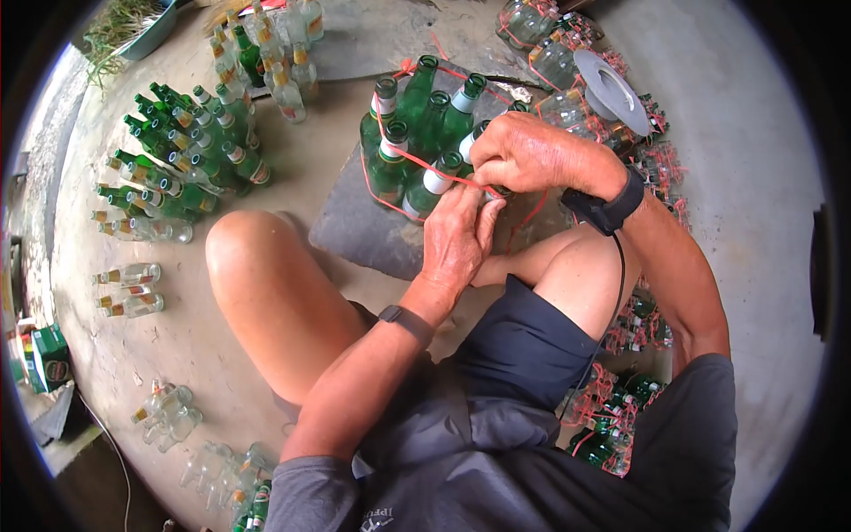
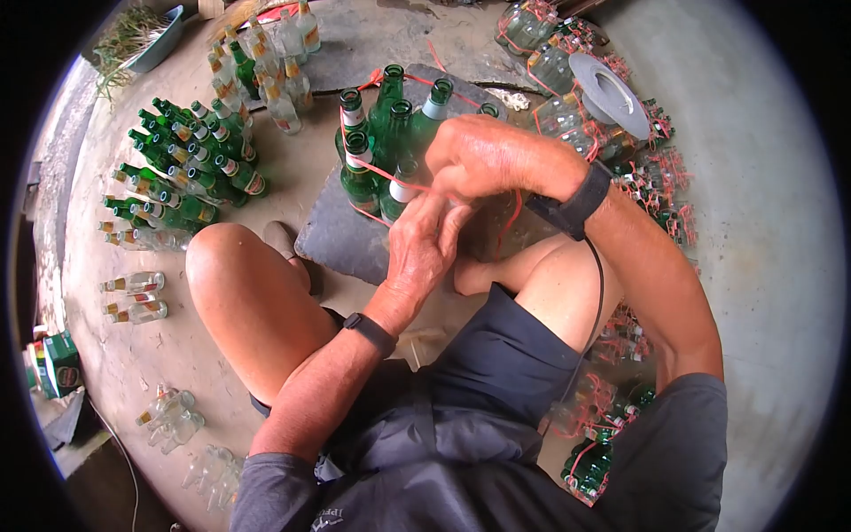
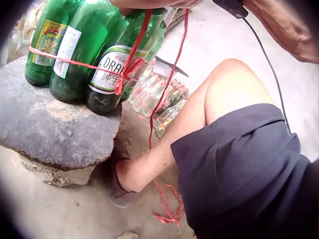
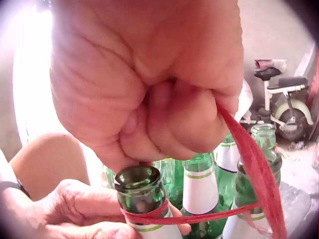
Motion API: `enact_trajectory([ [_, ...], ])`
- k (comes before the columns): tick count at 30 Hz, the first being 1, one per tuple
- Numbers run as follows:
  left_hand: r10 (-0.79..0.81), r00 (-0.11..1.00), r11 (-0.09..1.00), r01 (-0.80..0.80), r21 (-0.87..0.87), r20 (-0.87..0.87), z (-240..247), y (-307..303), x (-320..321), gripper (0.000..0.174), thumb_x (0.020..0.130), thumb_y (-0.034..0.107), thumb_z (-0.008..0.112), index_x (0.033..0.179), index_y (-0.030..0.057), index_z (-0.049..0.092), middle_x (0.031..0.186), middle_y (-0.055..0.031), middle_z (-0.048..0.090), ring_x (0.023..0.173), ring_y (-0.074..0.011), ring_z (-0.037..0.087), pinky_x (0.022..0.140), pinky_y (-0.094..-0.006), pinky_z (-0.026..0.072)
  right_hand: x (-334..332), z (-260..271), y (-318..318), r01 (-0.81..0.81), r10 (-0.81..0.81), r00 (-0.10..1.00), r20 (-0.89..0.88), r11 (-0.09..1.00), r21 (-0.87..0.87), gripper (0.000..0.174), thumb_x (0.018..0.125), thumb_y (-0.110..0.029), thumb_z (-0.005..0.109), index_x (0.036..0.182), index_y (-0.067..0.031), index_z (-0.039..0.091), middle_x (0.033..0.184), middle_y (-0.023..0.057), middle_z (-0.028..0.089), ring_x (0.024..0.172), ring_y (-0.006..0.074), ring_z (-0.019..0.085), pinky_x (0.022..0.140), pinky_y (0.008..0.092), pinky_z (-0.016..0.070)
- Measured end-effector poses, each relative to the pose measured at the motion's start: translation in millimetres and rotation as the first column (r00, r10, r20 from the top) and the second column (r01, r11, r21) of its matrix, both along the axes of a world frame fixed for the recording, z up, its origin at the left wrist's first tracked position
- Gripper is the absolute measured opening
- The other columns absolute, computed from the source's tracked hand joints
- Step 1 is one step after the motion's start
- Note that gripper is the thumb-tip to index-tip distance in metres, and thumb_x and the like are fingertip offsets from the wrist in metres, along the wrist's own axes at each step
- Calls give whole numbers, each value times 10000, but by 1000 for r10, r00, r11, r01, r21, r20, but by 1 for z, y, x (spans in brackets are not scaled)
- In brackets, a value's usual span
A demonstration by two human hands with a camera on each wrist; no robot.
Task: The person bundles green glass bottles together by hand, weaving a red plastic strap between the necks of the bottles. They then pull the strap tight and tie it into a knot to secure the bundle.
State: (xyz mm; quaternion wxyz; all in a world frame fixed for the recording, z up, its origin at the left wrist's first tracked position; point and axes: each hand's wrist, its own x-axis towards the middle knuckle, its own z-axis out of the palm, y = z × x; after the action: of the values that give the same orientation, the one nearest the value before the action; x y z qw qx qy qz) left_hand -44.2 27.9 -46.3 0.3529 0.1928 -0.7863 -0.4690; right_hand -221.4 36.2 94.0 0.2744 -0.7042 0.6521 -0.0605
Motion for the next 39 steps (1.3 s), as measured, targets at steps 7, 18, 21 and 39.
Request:
enact_trajectory([
  [7,11,997,1000,-11,3,-80,2,1,-1,344,1020,164,734,1314,-2,672,1103,-226,721,1012,-445,684,862,-514,558,-7,13,-7,140,-132,990,-55,976,166,247,811,-246,750,844,-3,784,722,202,708,702,328,718,672,477,544],
  [18,12,997,1000,-11,14,-80,3,1,0,319,1011,140,734,1301,17,683,1109,-219,724,1015,-437,689,870,-505,563,-9,-3,18,214,-223,964,-147,974,-75,215,869,-244,779,885,-31,809,761,180,737,721,361,728,664,482,532],
  [21,9,998,999,-7,33,-63,4,1,0,315,1012,142,733,1299,22,684,1121,-216,729,1026,-434,692,880,-501,564,-5,-4,24,249,-266,938,-223,963,-103,212,884,-252,769,857,-44,800,770,184,732,741,391,728,673,501,534],
  [39,13,999,999,-12,36,-44,5,1,1,303,1018,152,733,1290,26,689,1156,-204,747,1065,-430,698,914,-500,565,36,-32,81,374,-527,813,-249,799,-471,121,974,-140,658,903,-52,703,758,252,692,768,498,696,668,596,547],
])
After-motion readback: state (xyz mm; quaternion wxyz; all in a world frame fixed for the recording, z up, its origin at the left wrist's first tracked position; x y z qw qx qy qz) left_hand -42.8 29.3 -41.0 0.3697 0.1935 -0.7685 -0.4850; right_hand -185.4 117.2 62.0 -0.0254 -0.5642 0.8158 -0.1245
